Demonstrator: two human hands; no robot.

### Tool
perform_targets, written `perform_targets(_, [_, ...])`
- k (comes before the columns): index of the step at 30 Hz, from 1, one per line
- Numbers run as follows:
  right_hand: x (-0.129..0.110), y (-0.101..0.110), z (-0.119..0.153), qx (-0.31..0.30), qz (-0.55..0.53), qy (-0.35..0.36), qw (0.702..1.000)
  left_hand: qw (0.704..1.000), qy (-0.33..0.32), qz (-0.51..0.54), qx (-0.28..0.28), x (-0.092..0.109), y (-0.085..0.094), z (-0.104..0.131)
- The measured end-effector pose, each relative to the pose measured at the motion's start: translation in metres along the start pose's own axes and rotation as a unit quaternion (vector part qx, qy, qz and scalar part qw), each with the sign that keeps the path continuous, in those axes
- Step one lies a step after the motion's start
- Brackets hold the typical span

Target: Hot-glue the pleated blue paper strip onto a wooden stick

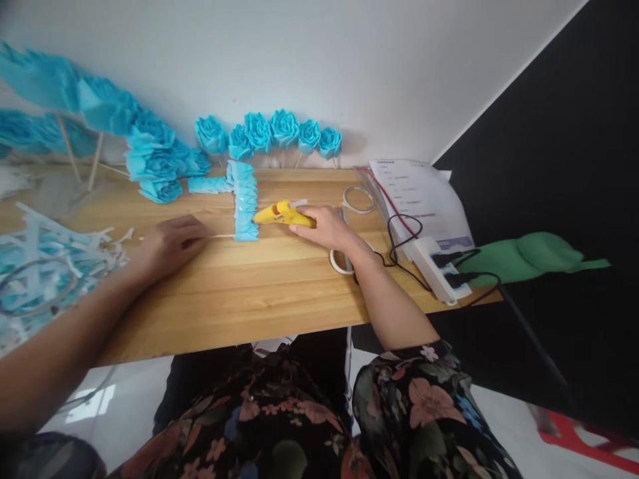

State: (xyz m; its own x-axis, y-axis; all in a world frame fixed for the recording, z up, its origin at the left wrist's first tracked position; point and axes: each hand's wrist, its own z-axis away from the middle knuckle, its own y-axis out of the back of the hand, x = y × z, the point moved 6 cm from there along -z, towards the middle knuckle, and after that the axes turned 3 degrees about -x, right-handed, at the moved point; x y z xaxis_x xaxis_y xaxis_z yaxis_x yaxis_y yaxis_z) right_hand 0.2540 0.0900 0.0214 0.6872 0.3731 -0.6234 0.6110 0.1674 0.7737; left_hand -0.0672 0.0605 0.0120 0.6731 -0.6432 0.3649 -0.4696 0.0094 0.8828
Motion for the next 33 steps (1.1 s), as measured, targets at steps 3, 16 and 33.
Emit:
perform_targets(3, [0.0, 0.006, 0.0, 0.013, -0.029, 0.002, 1.0, 1.0, -0.011, 0.007, 0.005, -0.001, 0.0, 0.002])
perform_targets(16, [0.007, 0.008, -0.001, 0.019, -0.15, -0.005, 0.989, 1.0, 0.003, 0.014, -0.016, -0.013, 0.004, 0.009])
perform_targets(33, [-0.046, 0.049, -0.019, -0.046, -0.037, 0.064, 0.996, 0.998, -0.006, 0.063, -0.01, -0.008, 0.007, 0.007])
